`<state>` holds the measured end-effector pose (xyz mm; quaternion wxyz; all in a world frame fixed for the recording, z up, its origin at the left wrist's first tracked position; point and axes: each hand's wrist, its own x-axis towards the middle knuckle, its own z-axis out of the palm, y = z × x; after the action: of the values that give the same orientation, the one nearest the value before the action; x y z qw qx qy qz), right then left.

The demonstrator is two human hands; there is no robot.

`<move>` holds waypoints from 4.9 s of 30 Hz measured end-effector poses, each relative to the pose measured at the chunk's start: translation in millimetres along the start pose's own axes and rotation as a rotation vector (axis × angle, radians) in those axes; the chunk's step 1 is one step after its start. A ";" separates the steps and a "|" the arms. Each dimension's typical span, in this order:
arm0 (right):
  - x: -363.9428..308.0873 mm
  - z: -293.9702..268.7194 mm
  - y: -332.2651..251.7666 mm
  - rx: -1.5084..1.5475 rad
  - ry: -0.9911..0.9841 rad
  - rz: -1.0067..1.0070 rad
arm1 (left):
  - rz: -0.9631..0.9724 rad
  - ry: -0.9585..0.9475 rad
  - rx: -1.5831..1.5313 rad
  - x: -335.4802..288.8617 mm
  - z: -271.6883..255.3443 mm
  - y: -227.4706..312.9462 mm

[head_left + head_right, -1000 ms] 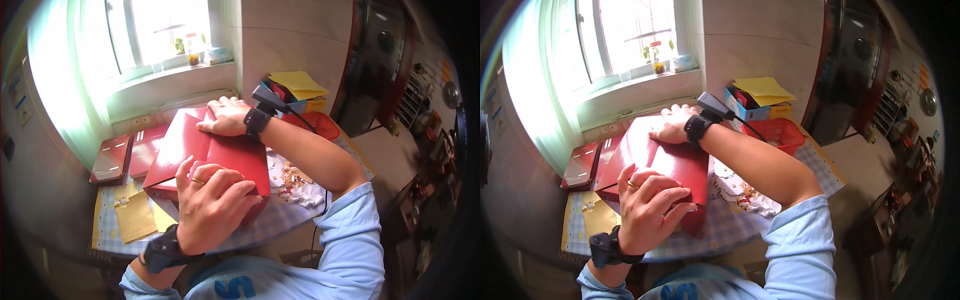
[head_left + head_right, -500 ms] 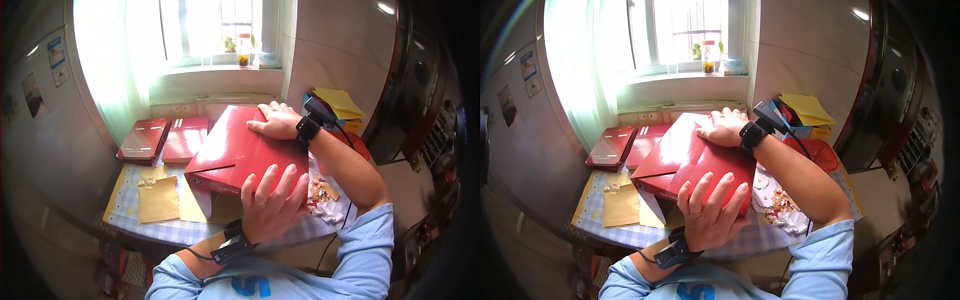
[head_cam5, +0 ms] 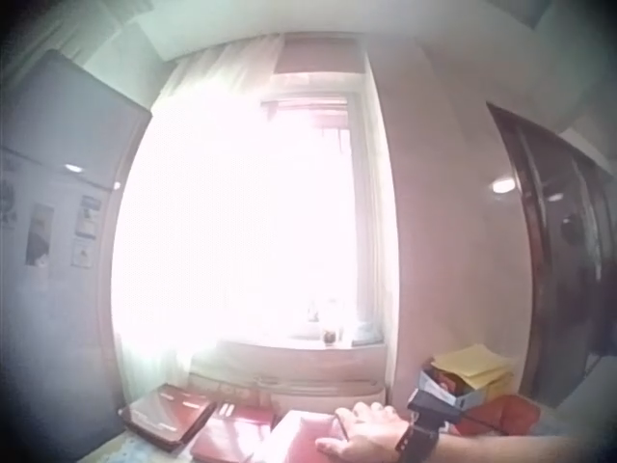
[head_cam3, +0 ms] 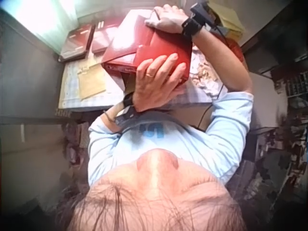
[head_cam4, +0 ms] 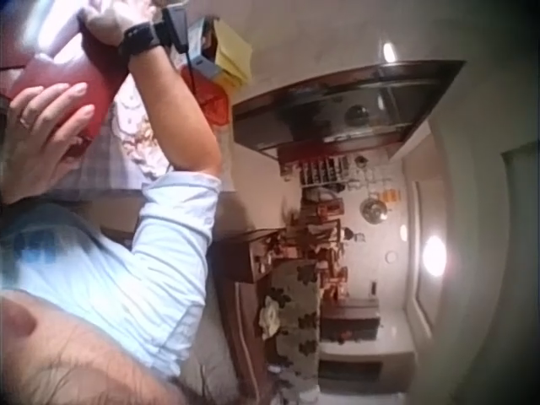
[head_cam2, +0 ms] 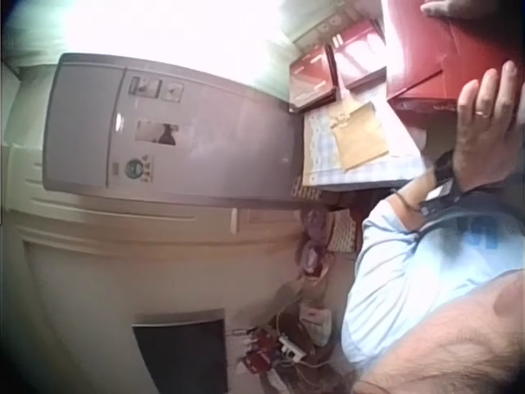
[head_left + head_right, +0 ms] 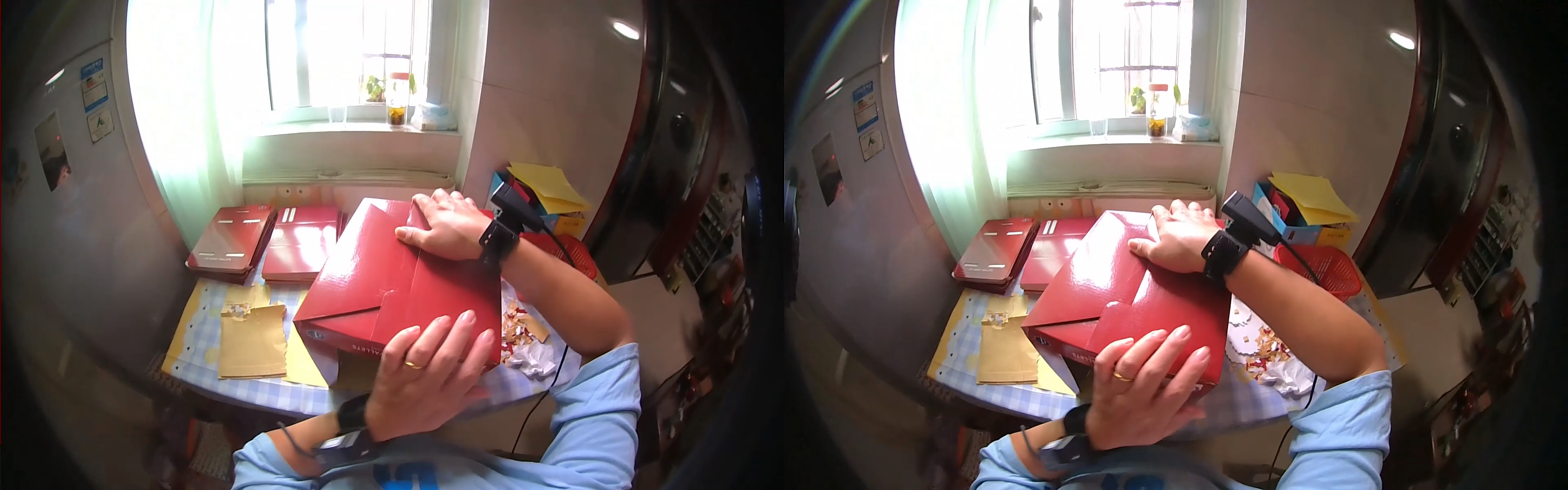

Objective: Assemble and fold a cardboard gift box.

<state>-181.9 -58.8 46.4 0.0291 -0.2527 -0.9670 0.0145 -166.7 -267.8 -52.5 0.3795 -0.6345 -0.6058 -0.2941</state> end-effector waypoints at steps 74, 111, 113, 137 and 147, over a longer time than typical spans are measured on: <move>2.2 9.0 7.1 0.171 0.002 -0.063 | -0.116 -0.233 -0.445 19.3 -73.7 -129.0; 3.2 10.0 8.7 0.164 0.015 -0.052 | 0.199 -0.794 -0.357 69.1 -60.8 -125.4; 3.9 10.5 8.9 0.169 0.020 -0.059 | 0.247 -0.730 -0.392 69.4 -59.5 -124.0; 0.4 7.0 4.2 0.156 0.022 -0.017 | 0.130 -0.698 -0.275 64.7 -65.5 -113.7; -14.8 -10.8 -6.6 0.087 -0.093 0.014 | -0.488 0.061 -0.300 -25.5 -78.3 -94.9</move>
<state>-171.5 -71.7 56.7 -0.0051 -0.2571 -0.9639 0.0686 -256.4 -349.4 -19.7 0.2172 -0.5098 -0.6786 -0.4821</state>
